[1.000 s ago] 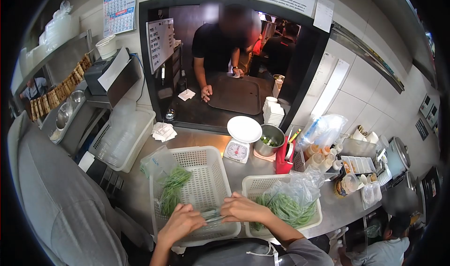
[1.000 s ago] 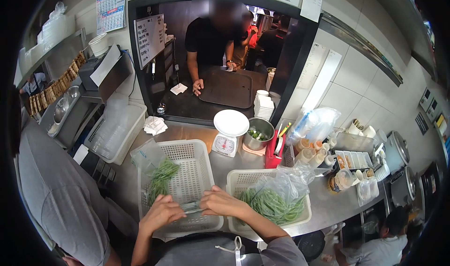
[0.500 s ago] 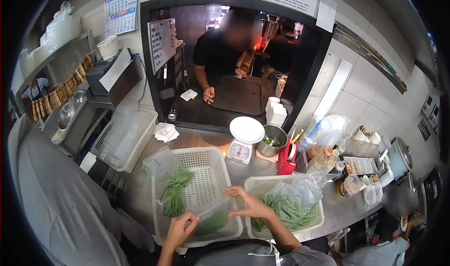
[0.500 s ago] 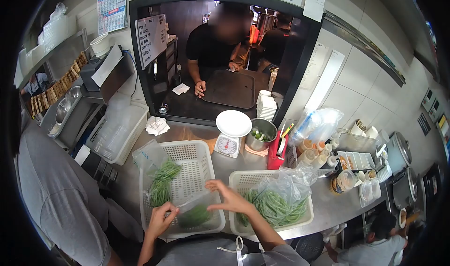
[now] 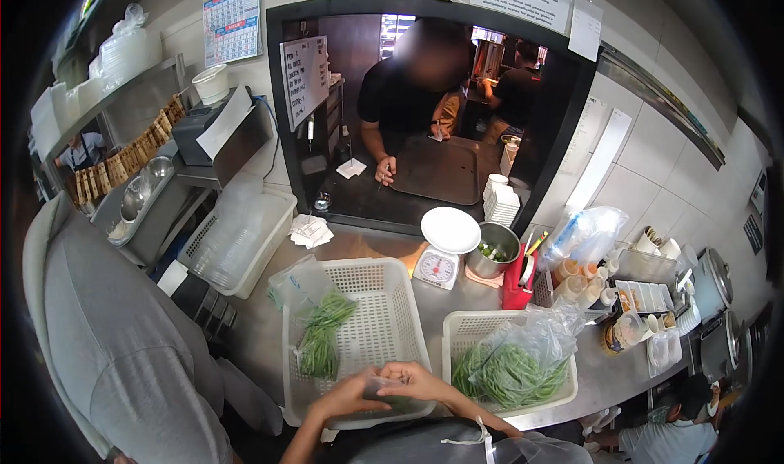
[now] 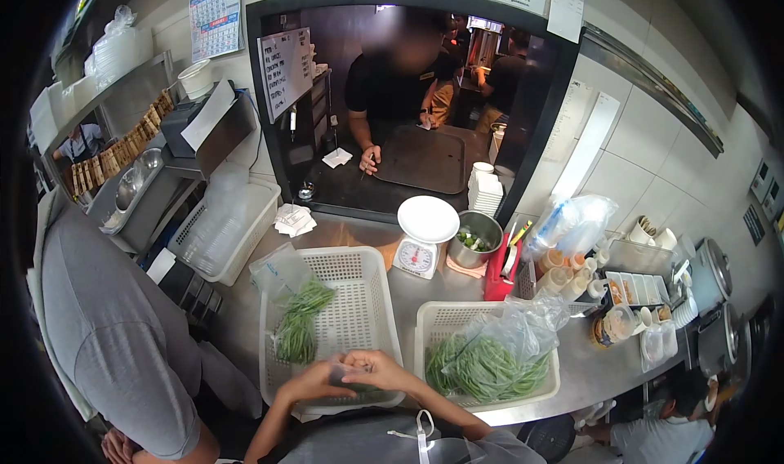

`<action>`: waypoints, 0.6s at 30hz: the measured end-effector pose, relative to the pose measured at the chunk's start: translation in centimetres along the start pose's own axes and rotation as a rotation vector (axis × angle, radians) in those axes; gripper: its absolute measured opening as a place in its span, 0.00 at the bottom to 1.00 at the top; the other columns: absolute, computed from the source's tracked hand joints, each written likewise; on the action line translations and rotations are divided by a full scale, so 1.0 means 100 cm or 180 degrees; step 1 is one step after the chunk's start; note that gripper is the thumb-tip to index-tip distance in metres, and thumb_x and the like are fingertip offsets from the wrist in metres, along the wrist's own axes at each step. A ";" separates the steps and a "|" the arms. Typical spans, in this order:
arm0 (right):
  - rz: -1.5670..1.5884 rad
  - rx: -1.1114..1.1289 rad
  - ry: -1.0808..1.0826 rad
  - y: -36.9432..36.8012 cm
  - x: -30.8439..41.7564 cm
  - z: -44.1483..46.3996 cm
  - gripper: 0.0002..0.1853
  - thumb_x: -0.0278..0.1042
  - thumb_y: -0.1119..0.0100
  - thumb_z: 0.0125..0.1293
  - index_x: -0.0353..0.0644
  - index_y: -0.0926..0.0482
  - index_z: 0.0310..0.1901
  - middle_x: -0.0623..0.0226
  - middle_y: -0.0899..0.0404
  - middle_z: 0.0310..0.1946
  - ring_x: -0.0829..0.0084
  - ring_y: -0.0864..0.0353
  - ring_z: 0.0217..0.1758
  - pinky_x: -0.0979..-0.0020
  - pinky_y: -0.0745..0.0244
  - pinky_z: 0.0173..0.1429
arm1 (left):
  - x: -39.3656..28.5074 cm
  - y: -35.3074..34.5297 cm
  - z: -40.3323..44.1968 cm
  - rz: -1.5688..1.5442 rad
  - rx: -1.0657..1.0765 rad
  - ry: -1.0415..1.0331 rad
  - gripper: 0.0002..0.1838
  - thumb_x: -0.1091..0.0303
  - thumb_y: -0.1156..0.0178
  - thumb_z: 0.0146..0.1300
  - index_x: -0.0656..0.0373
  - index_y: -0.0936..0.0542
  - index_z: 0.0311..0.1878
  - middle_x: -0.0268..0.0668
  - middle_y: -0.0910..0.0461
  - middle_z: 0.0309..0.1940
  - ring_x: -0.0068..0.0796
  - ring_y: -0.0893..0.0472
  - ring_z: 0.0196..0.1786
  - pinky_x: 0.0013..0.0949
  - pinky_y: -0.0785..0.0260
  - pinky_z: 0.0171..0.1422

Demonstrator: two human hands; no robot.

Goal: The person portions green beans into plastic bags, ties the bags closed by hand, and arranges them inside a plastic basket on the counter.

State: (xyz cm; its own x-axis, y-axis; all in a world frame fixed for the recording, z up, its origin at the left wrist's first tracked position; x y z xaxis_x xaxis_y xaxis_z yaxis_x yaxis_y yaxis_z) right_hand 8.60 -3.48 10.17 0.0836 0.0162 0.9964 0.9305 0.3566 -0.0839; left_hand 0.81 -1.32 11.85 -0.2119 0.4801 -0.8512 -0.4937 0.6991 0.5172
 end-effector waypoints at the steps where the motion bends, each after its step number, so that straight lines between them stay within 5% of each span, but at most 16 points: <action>1: -0.0268 0.0004 0.0074 -0.005 -0.002 0.001 0.07 0.30 0.36 0.58 0.41 0.26 0.33 0.79 0.28 0.26 0.91 0.33 0.30 0.84 0.39 0.32 | 0.019 -0.028 -0.002 0.0254 0.0471 0.0091 0.17 0.58 0.38 0.57 0.59 0.27 0.44 0.43 0.22 0.35 0.42 0.22 0.40 0.40 0.30 0.47; 2: -0.0538 0.0005 0.0150 -0.010 -0.005 0.001 0.07 0.30 0.36 0.59 0.41 0.26 0.33 0.79 0.28 0.26 0.91 0.33 0.31 0.84 0.40 0.32 | 0.038 -0.055 -0.006 0.0511 0.0942 0.0181 0.17 0.56 0.40 0.58 0.58 0.26 0.44 0.44 0.22 0.37 0.46 0.22 0.42 0.42 0.30 0.48; 7: -0.0715 -0.0047 0.0201 -0.015 -0.020 0.003 0.22 0.33 0.36 0.58 0.40 0.31 0.53 0.76 0.30 0.22 0.86 0.33 0.23 0.81 0.38 0.26 | 0.068 -0.064 -0.013 0.0162 0.0316 0.0063 0.10 0.60 0.44 0.59 0.55 0.23 0.38 0.45 0.21 0.34 0.51 0.23 0.39 0.45 0.30 0.44; 11: -0.2000 -0.0997 0.0798 0.016 0.132 -0.004 0.47 0.26 0.39 0.58 0.39 0.64 0.70 0.72 0.28 0.22 0.82 0.33 0.21 0.79 0.37 0.24 | 0.046 -0.058 -0.012 0.0072 0.0367 0.0071 0.07 0.65 0.45 0.59 0.56 0.23 0.37 0.45 0.20 0.29 0.50 0.22 0.34 0.45 0.31 0.40; 13: -0.2061 -0.1366 0.2179 0.009 0.219 -0.031 0.54 0.18 0.44 0.55 0.51 0.75 0.70 0.70 0.37 0.19 0.77 0.36 0.20 0.75 0.38 0.25 | 0.054 -0.064 -0.010 0.0196 0.0541 0.0189 0.06 0.67 0.45 0.58 0.57 0.23 0.36 0.43 0.21 0.27 0.50 0.22 0.33 0.43 0.31 0.39; 15: -0.2351 -0.1428 0.2885 -0.008 0.271 -0.048 0.57 0.14 0.44 0.52 0.51 0.80 0.68 0.69 0.36 0.19 0.76 0.37 0.19 0.75 0.38 0.24 | 0.048 -0.061 -0.009 0.0120 0.0615 0.0329 0.04 0.72 0.46 0.57 0.58 0.23 0.34 0.42 0.21 0.25 0.48 0.22 0.30 0.41 0.31 0.38; 18: -0.2531 -0.1128 0.2432 -0.011 0.273 -0.034 0.57 0.15 0.43 0.50 0.53 0.77 0.69 0.67 0.33 0.23 0.75 0.35 0.21 0.74 0.35 0.27 | 0.035 -0.054 -0.010 0.0131 0.0580 0.0474 0.04 0.74 0.47 0.57 0.59 0.23 0.34 0.42 0.21 0.25 0.46 0.21 0.31 0.41 0.31 0.38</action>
State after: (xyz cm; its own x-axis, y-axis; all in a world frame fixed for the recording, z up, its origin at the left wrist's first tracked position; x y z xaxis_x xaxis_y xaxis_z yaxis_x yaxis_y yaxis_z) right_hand 11.03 -6.62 37.37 -0.4886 -0.7071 0.5112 0.8549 -0.2709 0.4425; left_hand 1.92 -3.89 5.99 -0.3575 0.4363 -0.8258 -0.3244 0.7712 0.5478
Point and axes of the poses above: each hand's wrist, its own z-axis towards the middle knuckle, its own y-axis out of the back of the hand, x = y × z, the point moved 9 cm from there along z, towards the middle knuckle
